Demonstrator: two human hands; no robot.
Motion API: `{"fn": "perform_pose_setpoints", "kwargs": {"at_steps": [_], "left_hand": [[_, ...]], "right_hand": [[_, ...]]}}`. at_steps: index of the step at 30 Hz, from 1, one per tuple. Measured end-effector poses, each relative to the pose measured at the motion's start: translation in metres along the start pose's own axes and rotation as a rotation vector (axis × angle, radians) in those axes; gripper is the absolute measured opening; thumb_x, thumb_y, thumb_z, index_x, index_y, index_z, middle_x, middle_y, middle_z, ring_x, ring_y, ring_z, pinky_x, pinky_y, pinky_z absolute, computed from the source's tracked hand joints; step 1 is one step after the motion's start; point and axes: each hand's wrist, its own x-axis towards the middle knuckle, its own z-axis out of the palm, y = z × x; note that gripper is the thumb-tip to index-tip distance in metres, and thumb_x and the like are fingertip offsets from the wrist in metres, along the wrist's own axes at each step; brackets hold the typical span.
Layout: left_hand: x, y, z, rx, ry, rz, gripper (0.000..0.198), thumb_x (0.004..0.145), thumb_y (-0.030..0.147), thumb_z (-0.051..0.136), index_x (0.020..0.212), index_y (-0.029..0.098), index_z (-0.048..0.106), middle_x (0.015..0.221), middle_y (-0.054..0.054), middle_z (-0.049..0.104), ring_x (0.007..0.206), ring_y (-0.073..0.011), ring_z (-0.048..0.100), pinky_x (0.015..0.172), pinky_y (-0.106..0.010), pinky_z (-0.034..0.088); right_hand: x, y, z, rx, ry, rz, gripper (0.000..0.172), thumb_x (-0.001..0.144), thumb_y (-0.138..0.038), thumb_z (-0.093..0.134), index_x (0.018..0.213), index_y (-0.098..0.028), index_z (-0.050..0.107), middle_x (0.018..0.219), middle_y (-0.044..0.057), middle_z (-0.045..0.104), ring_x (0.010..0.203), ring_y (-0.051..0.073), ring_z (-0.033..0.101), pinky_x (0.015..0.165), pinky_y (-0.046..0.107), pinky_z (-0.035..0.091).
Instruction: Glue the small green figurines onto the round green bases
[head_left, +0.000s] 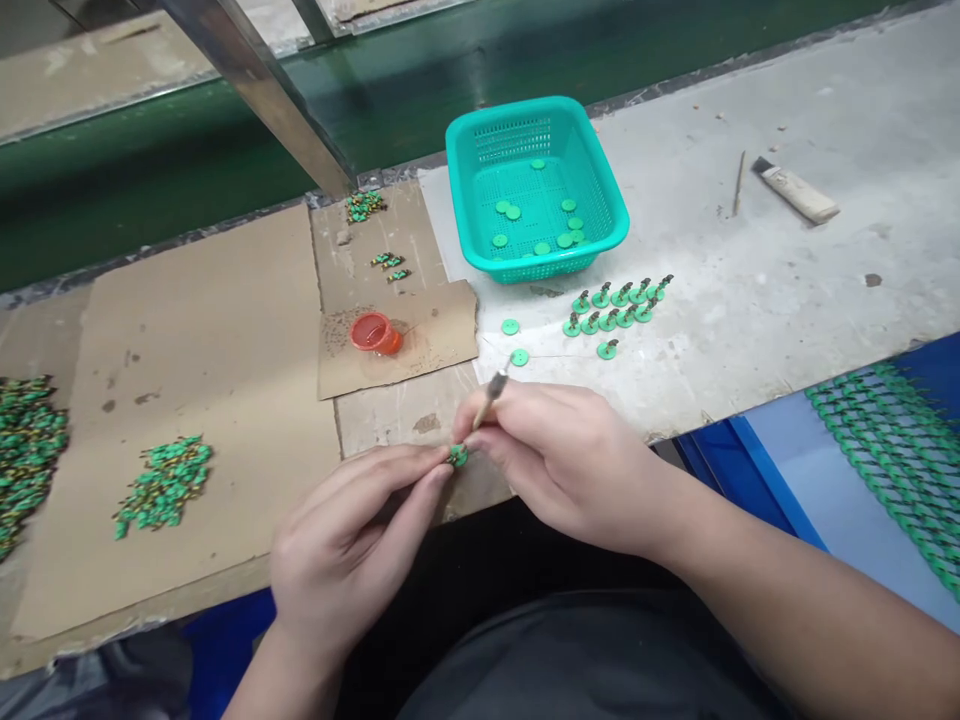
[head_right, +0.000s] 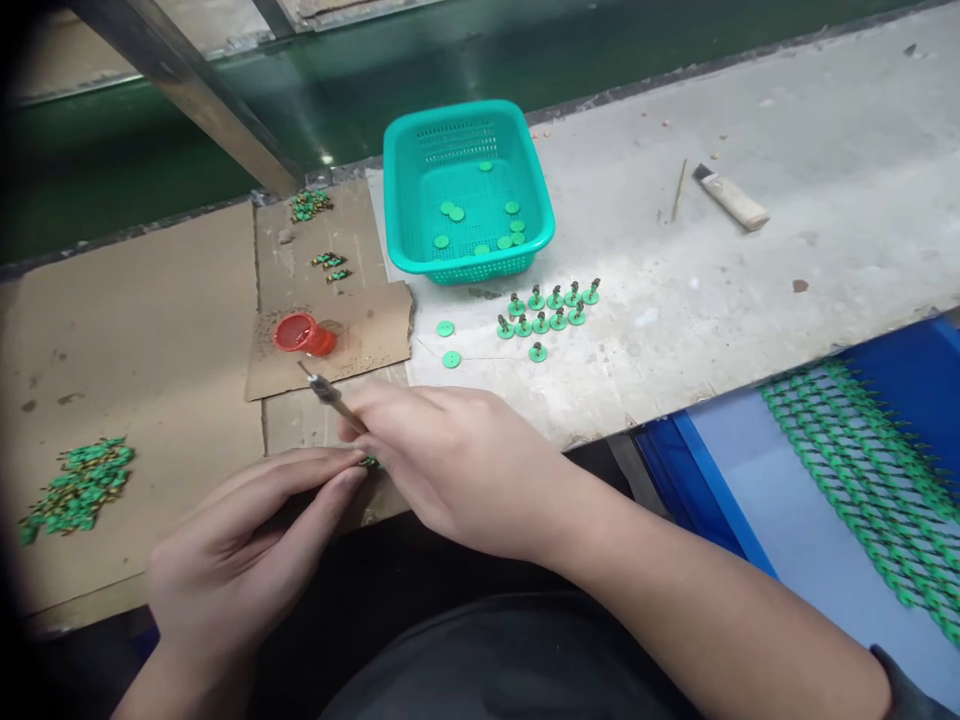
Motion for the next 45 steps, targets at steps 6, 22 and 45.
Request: {"fn": "perform_pose_setpoints", "kwargs": {"at_steps": [6, 22, 45], "left_hand": [[0.0, 0.0, 0.002, -0.003, 0.013, 0.033, 0.023, 0.104, 0.007, 0.082, 0.113, 0.029, 0.083, 0.106, 0.003, 0.09, 0.093, -0.0144, 0.086, 0.091, -0.026, 0.07], [0.003, 0.0, 0.0, -0.002, -0.014, 0.068, 0.024, 0.106, 0.007, 0.078, 0.114, 0.029, 0.081, 0.106, 0.003, 0.089, 0.095, -0.0154, 0.087, 0.092, -0.027, 0.071], [0.001, 0.003, -0.003, -0.038, 0.035, -0.198, 0.01, 0.108, 0.035, 0.084, 0.109, 0.031, 0.093, 0.109, -0.004, 0.093, 0.096, -0.0225, 0.089, 0.094, -0.035, 0.075]], "right_hand": [[-0.011, 0.0, 0.006, -0.065, -0.045, -0.034, 0.019, 0.117, -0.011, 0.057, 0.128, -0.022, 0.067, 0.117, 0.006, 0.086, 0.108, 0.022, 0.085, 0.099, 0.035, 0.069], [-0.006, -0.001, 0.008, -0.105, -0.105, -0.053, 0.019, 0.119, -0.011, 0.051, 0.125, -0.024, 0.064, 0.115, 0.006, 0.085, 0.101, 0.021, 0.081, 0.091, 0.034, 0.067], [-0.024, -0.004, 0.005, 0.234, 0.259, 0.289, 0.008, 0.118, -0.023, 0.064, 0.118, -0.022, 0.072, 0.108, 0.005, 0.083, 0.099, 0.018, 0.087, 0.093, 0.032, 0.073]]}}
